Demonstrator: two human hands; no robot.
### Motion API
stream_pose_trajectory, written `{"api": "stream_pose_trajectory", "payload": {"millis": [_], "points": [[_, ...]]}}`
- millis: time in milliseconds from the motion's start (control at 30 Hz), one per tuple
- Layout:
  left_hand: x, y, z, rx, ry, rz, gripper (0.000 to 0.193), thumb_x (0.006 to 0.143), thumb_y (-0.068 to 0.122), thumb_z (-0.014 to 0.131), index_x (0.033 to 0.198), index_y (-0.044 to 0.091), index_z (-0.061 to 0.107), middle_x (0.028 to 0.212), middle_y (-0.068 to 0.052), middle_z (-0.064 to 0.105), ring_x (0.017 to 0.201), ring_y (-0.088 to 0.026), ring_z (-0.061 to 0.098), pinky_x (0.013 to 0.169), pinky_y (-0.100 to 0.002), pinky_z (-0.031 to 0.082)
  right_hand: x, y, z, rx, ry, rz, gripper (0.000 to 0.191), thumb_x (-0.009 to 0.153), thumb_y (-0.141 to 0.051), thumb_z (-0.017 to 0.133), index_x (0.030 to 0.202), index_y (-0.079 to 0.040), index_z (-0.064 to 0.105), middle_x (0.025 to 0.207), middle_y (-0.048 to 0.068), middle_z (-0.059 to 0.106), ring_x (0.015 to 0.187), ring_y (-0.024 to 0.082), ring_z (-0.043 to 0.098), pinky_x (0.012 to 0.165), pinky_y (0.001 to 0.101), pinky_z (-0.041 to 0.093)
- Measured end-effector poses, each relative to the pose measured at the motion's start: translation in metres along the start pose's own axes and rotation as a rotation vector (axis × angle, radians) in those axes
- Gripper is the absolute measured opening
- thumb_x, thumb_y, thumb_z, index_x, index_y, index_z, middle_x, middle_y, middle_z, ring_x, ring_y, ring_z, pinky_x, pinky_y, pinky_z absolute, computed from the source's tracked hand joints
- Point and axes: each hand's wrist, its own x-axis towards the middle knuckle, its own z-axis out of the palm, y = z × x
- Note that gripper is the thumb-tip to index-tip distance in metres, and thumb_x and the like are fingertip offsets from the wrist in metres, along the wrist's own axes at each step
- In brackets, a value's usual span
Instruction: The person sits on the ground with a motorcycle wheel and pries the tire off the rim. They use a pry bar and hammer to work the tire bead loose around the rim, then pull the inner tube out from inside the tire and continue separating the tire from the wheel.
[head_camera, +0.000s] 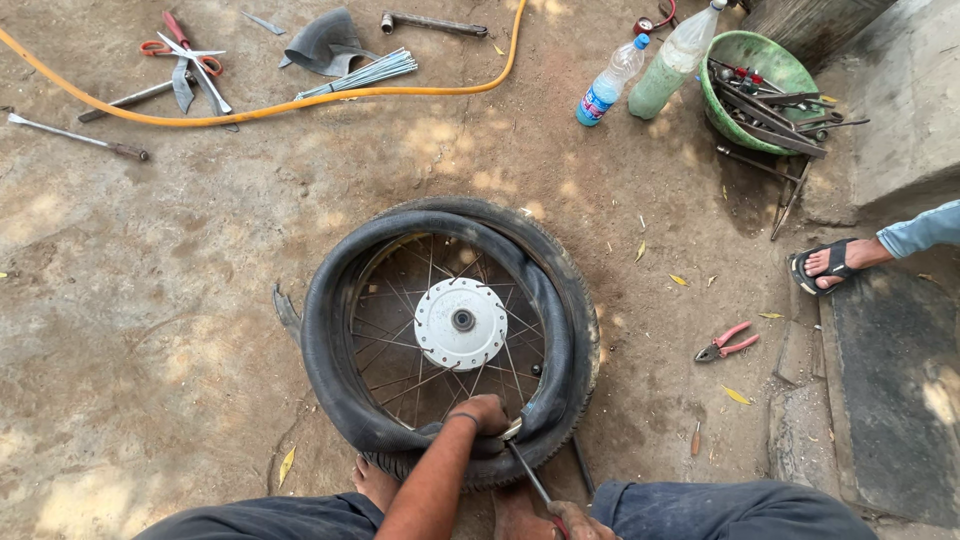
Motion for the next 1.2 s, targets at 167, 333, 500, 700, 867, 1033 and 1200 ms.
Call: {"api": "stream_pose_trajectory", "payload": {"millis": [167,333,500,700,867,1033,1200], "points": [[-0.001,-0.004,0.000,0.006,0.055,-0.035,0.047,0.093,0.039,0.065,0.126,0.006,0.070,0.137,-0.016,0.062,0.130,-0.034,0.058,0.108,-0.044,0.048,-0.005,0.012,0.009,0.014,0.067,-0.039,0.029,0.085,-0.036,0.066,0.082,-0.013,0.082,0.064,0.010,0.080,0.068,0.023,0.082,0.062,0.0362,0.067],[0.001,-0.005,0.000,-0.025,-0.010,0.048,0.043,0.088,0.031,0.065,0.121,0.005,0.074,0.131,-0.019,0.068,0.124,-0.033,0.064,0.105,-0.042,0.052,-0.003,0.019,0.007,0.001,-0.079,0.007,0.024,0.083,-0.032,0.066,0.090,-0.016,0.084,0.072,0.010,0.081,0.074,0.022,0.082,0.070,0.0362,0.066],[0.007,-0.006,0.001,-0.015,0.010,0.019,0.044,0.089,0.031,0.066,0.123,0.003,0.071,0.134,-0.020,0.065,0.126,-0.034,0.063,0.106,-0.043,0.051,0.001,0.004,-0.008,-0.032,-0.240,0.107,0.026,0.088,-0.026,0.063,0.105,-0.019,0.082,0.086,0.009,0.083,0.089,0.021,0.082,0.081,0.0363,0.065],[0.011,-0.007,0.002,0.004,-0.034,-0.018,0.043,0.092,0.030,0.064,0.124,0.002,0.070,0.136,-0.019,0.064,0.127,-0.035,0.062,0.106,-0.044,0.050,0.003,-0.015,-0.023,-0.028,-0.227,0.068,0.027,0.089,-0.027,0.061,0.099,-0.013,0.081,0.088,0.010,0.082,0.085,0.025,0.082,0.077,0.0372,0.066],[0.012,-0.008,0.004,-0.030,0.022,-0.001,0.044,0.091,0.032,0.067,0.123,0.002,0.071,0.135,-0.020,0.064,0.127,-0.034,0.062,0.106,-0.042,0.051,0.003,-0.008,-0.013,-0.024,-0.148,0.046,0.027,0.086,-0.033,0.065,0.093,-0.014,0.083,0.077,0.008,0.082,0.076,0.021,0.083,0.071,0.0347,0.067],[0.010,-0.010,0.004,-0.017,-0.031,0.043,0.046,0.086,0.032,0.071,0.122,0.003,0.071,0.134,-0.019,0.066,0.126,-0.034,0.064,0.106,-0.042,0.052,0.000,-0.003,-0.007,-0.061,-0.061,-0.011,0.022,0.083,-0.034,0.071,0.090,-0.018,0.083,0.068,0.006,0.081,0.069,0.019,0.082,0.068,0.0342,0.067],[0.015,-0.012,0.009,-0.059,0.026,-0.020,0.046,0.089,0.037,0.068,0.124,0.007,0.071,0.137,-0.017,0.064,0.129,-0.034,0.060,0.107,-0.043,0.050,0.002,-0.010,-0.018,-0.042,-0.178,0.018,0.024,0.081,-0.028,0.071,0.099,-0.016,0.082,0.074,0.008,0.081,0.073,0.022,0.082,0.071,0.0366,0.067]]}}
